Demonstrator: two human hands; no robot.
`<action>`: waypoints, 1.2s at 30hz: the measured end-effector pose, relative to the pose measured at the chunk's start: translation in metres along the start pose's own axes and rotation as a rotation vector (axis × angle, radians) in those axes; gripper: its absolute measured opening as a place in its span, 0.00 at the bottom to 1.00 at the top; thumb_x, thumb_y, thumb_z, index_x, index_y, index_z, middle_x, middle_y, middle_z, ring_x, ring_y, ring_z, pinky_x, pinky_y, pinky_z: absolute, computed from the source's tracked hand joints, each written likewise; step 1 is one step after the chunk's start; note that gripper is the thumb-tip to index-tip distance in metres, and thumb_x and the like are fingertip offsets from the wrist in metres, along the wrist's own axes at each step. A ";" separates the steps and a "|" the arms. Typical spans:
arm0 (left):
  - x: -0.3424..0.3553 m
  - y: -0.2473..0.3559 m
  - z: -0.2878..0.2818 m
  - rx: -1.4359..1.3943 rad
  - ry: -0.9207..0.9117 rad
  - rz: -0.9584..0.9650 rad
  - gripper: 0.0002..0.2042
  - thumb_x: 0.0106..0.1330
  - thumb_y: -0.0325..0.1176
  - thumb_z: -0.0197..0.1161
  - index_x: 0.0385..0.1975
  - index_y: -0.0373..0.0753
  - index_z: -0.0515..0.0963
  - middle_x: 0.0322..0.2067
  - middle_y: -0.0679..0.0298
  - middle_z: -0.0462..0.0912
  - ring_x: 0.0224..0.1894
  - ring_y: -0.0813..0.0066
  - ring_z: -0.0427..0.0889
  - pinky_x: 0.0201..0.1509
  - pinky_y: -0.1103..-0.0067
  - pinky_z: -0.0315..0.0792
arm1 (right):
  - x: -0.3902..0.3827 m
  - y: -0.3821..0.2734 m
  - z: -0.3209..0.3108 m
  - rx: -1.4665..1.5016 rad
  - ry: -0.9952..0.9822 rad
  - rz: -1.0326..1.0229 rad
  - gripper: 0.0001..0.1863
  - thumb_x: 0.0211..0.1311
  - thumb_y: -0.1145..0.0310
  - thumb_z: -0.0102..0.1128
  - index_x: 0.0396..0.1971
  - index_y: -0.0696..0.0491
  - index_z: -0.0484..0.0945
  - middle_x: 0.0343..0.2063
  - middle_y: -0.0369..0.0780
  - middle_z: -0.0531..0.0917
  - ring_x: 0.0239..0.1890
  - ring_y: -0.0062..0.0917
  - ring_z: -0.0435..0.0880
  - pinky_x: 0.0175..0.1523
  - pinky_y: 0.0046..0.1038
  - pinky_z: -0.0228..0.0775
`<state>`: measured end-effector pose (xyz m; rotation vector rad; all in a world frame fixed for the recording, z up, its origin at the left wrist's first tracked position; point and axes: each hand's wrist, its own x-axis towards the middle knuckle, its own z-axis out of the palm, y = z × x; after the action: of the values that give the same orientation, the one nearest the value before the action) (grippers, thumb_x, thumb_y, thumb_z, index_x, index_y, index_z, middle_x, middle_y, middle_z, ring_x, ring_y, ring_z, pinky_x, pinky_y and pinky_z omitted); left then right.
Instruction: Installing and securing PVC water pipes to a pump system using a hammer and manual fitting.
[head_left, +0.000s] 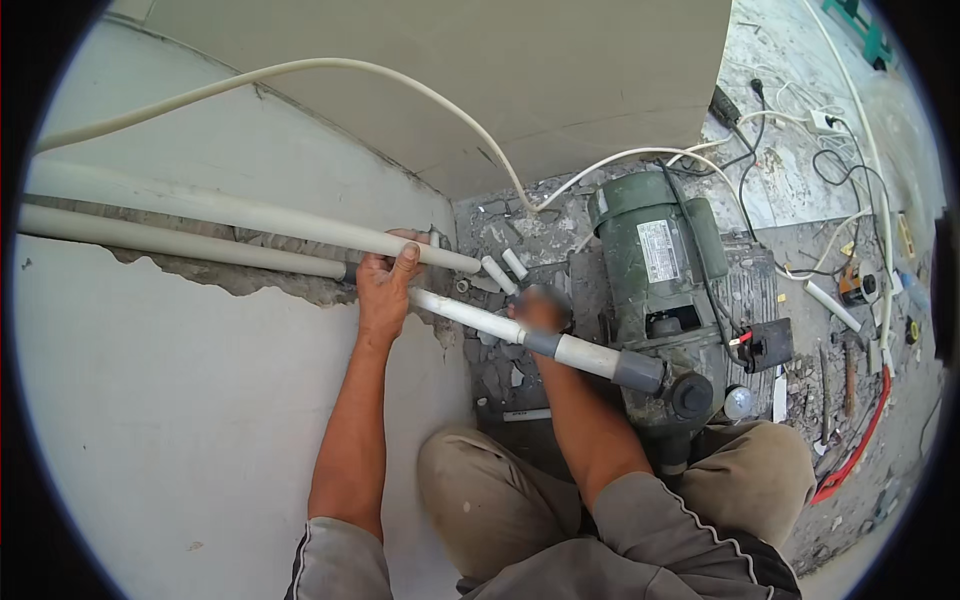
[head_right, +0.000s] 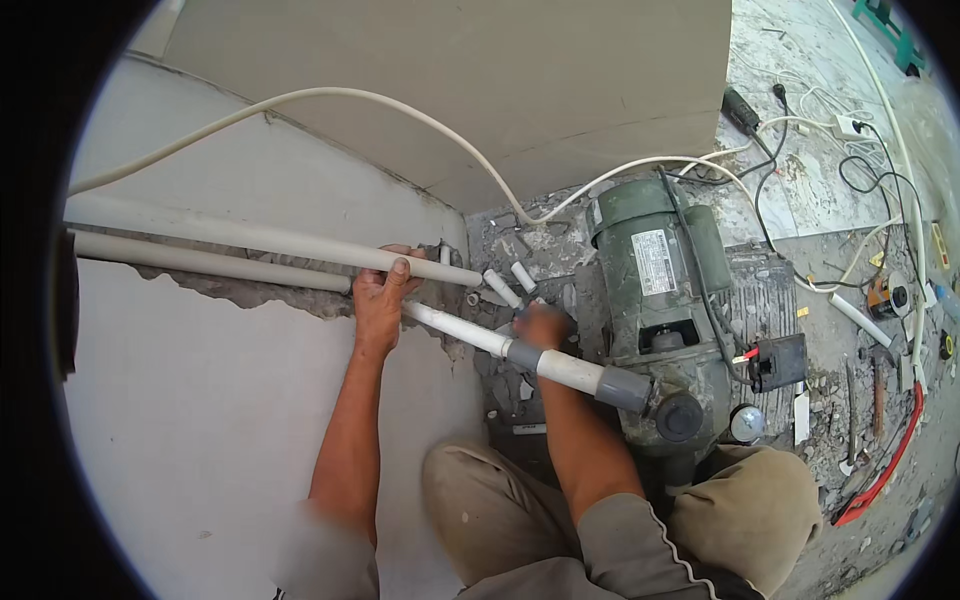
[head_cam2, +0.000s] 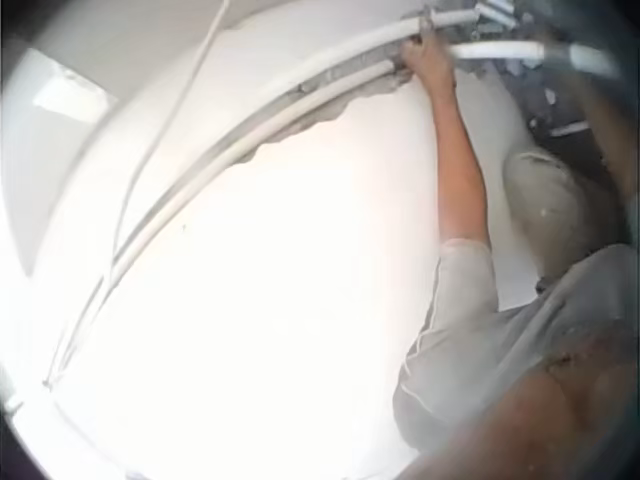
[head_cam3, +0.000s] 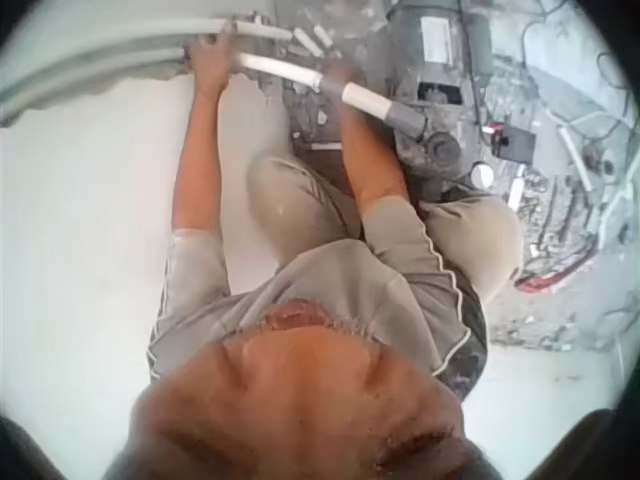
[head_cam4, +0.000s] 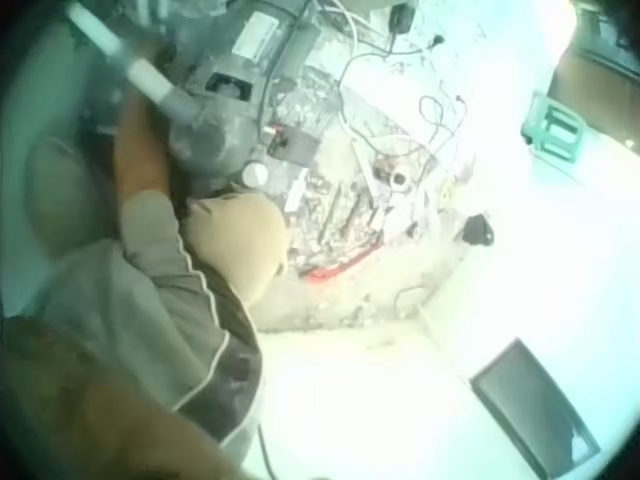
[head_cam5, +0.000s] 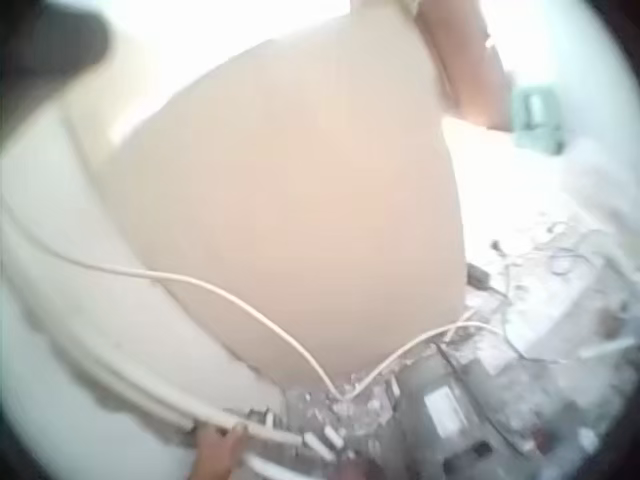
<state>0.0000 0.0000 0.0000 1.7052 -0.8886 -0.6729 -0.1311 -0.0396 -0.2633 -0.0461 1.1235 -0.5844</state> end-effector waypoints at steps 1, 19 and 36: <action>-0.001 0.001 0.001 0.003 0.007 0.006 0.18 0.71 0.42 0.66 0.51 0.36 0.77 0.47 0.56 0.85 0.51 0.68 0.84 0.54 0.72 0.82 | 0.000 0.002 -0.001 0.014 -0.016 0.001 0.13 0.73 0.63 0.60 0.45 0.58 0.72 0.36 0.45 0.79 0.36 0.35 0.86 0.38 0.33 0.85; 0.000 0.007 0.015 -0.010 -0.061 0.037 0.15 0.71 0.41 0.67 0.45 0.35 0.78 0.43 0.58 0.85 0.47 0.68 0.85 0.55 0.69 0.82 | 0.008 -0.017 0.004 0.123 -0.235 -0.008 0.12 0.74 0.66 0.57 0.52 0.52 0.72 0.41 0.40 0.76 0.40 0.31 0.75 0.51 0.38 0.75; -0.006 0.011 0.024 0.084 -0.175 0.016 0.08 0.70 0.29 0.64 0.44 0.33 0.79 0.43 0.54 0.85 0.47 0.66 0.85 0.52 0.70 0.84 | 0.012 -0.032 0.021 0.260 -0.226 0.026 0.10 0.77 0.69 0.48 0.52 0.57 0.70 0.48 0.45 0.76 0.46 0.35 0.79 0.49 0.41 0.78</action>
<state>-0.0253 -0.0102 0.0039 1.7309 -1.0648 -0.7922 -0.1231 -0.0773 -0.2534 0.1238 0.8217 -0.6806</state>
